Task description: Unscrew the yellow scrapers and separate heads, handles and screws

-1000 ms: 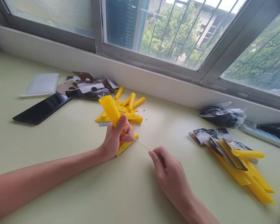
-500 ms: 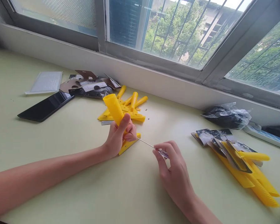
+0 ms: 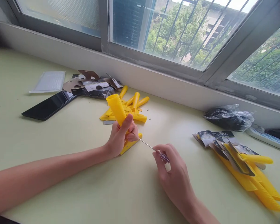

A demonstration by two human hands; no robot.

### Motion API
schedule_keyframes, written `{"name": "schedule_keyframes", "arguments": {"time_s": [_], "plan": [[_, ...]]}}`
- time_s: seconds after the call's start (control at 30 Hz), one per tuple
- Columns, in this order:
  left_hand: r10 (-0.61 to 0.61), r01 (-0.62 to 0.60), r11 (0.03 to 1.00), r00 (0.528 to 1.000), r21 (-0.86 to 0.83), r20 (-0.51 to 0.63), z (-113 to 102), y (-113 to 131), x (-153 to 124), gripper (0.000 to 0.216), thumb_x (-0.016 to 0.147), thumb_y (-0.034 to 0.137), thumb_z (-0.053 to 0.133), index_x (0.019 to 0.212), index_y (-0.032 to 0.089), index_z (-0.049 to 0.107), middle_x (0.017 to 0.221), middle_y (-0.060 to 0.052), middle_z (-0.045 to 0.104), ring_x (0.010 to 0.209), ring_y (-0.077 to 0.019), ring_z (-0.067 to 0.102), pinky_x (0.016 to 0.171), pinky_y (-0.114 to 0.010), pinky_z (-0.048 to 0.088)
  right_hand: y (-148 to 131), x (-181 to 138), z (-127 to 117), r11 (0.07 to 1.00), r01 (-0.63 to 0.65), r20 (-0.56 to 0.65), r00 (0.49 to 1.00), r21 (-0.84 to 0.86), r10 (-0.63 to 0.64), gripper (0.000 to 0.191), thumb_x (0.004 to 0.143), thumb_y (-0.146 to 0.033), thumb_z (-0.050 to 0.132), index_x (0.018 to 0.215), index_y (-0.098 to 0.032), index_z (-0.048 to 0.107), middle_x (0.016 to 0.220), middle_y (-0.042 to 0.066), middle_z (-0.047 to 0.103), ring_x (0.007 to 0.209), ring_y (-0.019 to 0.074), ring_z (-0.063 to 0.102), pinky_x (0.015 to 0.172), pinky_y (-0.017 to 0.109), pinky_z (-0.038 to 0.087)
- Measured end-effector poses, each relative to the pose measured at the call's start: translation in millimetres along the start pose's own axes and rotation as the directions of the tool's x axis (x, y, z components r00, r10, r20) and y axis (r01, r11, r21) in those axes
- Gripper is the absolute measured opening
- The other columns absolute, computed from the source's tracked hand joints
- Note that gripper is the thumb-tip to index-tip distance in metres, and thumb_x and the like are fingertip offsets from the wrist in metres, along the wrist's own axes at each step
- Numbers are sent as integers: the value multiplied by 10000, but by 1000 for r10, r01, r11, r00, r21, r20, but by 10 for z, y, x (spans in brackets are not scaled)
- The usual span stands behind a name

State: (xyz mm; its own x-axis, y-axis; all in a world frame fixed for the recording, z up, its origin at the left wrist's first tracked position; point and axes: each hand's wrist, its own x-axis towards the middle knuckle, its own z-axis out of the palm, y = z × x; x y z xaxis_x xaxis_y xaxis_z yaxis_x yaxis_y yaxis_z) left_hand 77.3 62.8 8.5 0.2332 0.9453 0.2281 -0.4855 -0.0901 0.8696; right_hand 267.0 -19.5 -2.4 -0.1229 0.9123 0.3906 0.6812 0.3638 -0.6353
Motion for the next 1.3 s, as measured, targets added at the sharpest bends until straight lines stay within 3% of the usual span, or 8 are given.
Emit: {"name": "schedule_keyframes", "arguments": {"time_s": [0.07,0.23,0.4,0.53,0.8,0.9,1.07,1.3], "plan": [[1,-1,1000,1000,-13,8,-1,3,-4,574,915,672,541,645,205,347,502,67,327,462,-74,290,490,-238,259,-11,-7,6,999,-49,27,998,-17,50,160,1015,-375,536,1080,-234,574,865,20,601,741,167,582,580,247,452],[-8,9,1000,1000,-26,21,-1,-1,-11,573,913,663,555,644,207,335,505,69,319,464,-75,286,488,-237,254,7,-3,33,996,-66,82,994,-68,72,308,1065,-349,415,816,-220,544,692,-13,524,610,148,481,585,273,403],[10,-8,999,999,-40,34,-7,-28,-3,594,911,661,562,623,205,313,507,64,321,469,-71,281,492,-244,258,56,27,30,999,9,-7,1000,-38,-9,157,1037,-283,497,920,-227,585,887,26,608,784,161,553,696,267,443],[33,-31,999,998,-34,45,-12,-38,1,599,930,639,547,606,203,294,510,60,316,473,-75,282,499,-256,261,67,-4,24,984,17,24,1000,-177,-13,193,1018,-387,559,892,-261,634,729,-25,621,622,150,456,653,273,376],[36,-35,999,998,-20,41,-16,-42,12,641,926,641,549,564,194,265,505,53,311,471,-77,277,501,-268,260,-55,-25,20,979,-201,153,968,-18,201,503,1062,-531,290,670,-218,329,564,-40,344,565,146,311,633,282,336],[38,-38,999,998,-1,42,-16,-35,8,661,922,654,544,546,190,259,504,51,308,471,-75,273,500,-270,255,-75,18,-17,930,-354,156,929,101,336,512,1031,-578,368,666,-221,335,593,-45,279,568,137,284,568,267,307],[40,-40,999,999,-2,19,-2,-21,15,654,912,664,551,554,194,270,498,53,311,464,-75,273,494,-267,254,-29,45,-50,888,-417,155,907,194,392,348,968,-555,550,843,-231,560,712,-23,501,628,140,423,529,249,327],[29,-29,1000,1000,-10,7,5,-17,19,629,908,670,553,585,204,281,501,58,317,466,-76,282,497,-263,262,-35,37,-66,940,-339,81,939,36,335,369,971,-571,531,922,-240,686,695,-1,608,628,163,524,560,255,386]]}}
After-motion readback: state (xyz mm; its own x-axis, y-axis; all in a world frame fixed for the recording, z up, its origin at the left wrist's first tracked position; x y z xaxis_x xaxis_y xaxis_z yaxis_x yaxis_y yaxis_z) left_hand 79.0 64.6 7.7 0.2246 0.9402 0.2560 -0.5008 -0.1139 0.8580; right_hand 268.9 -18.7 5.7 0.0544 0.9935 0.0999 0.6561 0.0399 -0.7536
